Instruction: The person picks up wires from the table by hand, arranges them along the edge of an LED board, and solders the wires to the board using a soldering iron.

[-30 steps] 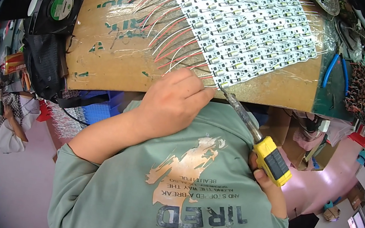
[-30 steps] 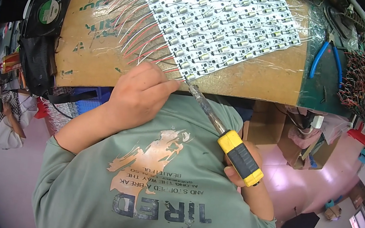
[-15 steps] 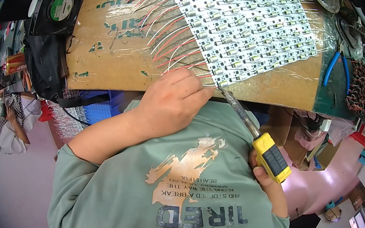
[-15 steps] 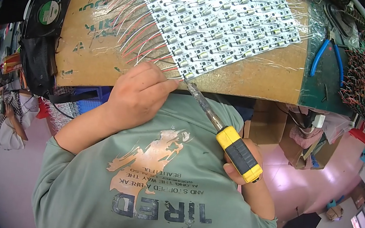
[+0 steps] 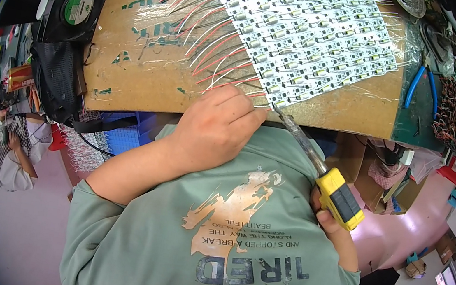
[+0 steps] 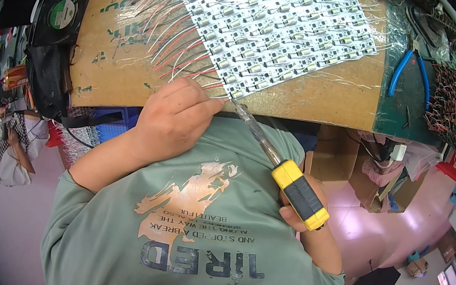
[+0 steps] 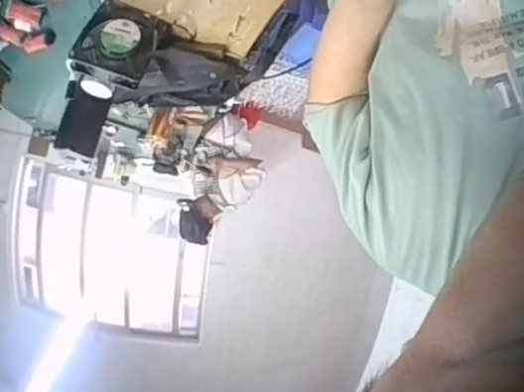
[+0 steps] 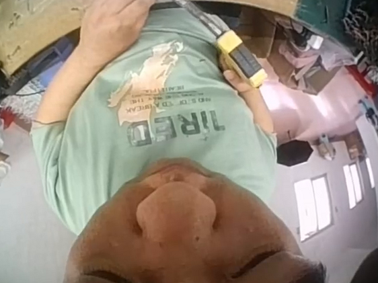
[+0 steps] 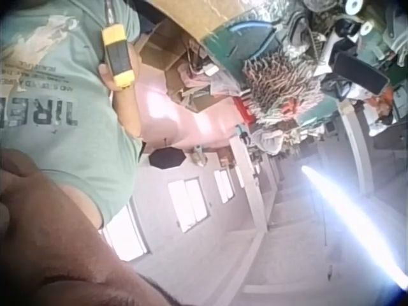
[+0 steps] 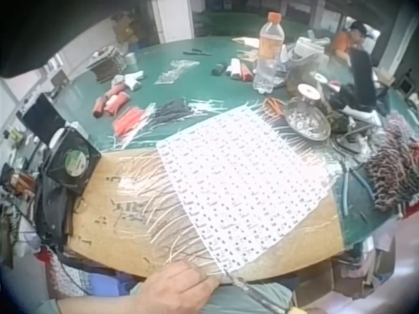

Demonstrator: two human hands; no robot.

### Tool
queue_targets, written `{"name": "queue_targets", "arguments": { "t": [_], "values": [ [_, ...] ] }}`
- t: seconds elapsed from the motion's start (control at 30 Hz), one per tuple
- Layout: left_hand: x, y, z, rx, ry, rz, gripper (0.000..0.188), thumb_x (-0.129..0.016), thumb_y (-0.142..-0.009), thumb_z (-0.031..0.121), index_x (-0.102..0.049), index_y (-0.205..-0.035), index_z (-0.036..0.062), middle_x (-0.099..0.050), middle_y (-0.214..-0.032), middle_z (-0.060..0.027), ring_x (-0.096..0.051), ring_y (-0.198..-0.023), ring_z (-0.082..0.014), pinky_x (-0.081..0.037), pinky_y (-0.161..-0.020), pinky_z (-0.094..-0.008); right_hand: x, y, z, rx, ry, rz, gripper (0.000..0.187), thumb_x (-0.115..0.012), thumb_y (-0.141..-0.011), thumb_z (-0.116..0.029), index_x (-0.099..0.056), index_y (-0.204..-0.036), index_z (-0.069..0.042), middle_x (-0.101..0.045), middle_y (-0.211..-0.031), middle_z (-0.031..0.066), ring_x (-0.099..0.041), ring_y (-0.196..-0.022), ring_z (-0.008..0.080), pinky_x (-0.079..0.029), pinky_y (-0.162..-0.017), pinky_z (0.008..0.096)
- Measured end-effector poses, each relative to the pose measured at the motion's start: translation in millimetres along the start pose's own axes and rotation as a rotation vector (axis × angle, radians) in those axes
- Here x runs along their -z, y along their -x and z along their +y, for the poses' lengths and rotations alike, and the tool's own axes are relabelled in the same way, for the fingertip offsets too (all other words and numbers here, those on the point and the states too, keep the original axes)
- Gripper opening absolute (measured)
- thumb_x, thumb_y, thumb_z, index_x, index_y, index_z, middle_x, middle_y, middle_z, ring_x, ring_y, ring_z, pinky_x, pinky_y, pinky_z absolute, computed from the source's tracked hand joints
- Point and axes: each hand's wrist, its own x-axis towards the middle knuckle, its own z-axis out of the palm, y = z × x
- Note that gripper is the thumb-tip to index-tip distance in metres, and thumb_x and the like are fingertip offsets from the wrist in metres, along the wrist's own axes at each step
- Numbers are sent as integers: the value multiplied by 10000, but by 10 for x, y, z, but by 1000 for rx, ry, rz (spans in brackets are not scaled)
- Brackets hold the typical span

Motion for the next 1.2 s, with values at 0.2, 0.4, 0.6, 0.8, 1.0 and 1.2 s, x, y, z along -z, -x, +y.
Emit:
{"name": "queue_targets", "arguments": {
  "t": [0.2,0.4,0.6,0.8,1.0,1.2],
  "values": [
    [-6,-25,6,-10,8,20,302,-681,-640,-49,-678,-934,17,-561,-783,-57,-573,-731,-234,-488,-638,-346,-96,-50,-116,-34,-408,241,701,-755,-759,-538,-476,-1160,-35,-478,-679,1,-441,-557,126,-351,-508,263],
    [35,-52,40,23,7,-1,278,-700,-677,-27,-675,-949,25,-564,-793,-71,-570,-743,-245,-482,-649,-361,357,-638,-399,230,-520,387,733,-639,-859,-532,-392,-1317,-16,-456,-692,11,-439,-561,125,-384,-509,251],
    [250,-160,99,71,91,-63,299,-747,-703,64,-667,-990,42,-603,-878,-87,-587,-813,-272,-492,-712,-377,1035,-1301,-688,533,-250,701,572,-585,-922,-432,-436,-1279,-10,-449,-686,11,-458,-560,123,-402,-514,254],
    [434,-402,-207,1,-50,3,387,-773,-686,134,-652,-1045,57,-612,-1081,-128,-590,-995,-319,-475,-839,-430,1310,-1850,-770,235,-283,702,375,-549,-956,-339,-563,-1126,-5,-508,-666,26,-503,-522,124,-419,-489,253],
    [484,-653,-551,44,-192,-148,534,-791,-707,302,-640,-1178,100,-545,-1321,-137,-448,-1287,-369,-342,-1075,-506,1482,-2127,-715,-10,-555,775,434,-513,-944,-514,-541,-941,-80,-540,-703,45,-560,-597,168,-470,-545,307],
    [482,-814,-839,58,-205,-108,583,-799,-701,312,-613,-1207,90,-510,-1353,-155,-420,-1307,-378,-331,-1081,-503,1638,-2054,-774,-265,-146,880,462,-575,-927,-481,-618,-986,-24,-595,-782,62,-572,-608,157,-497,-565,310]
  ]
}}
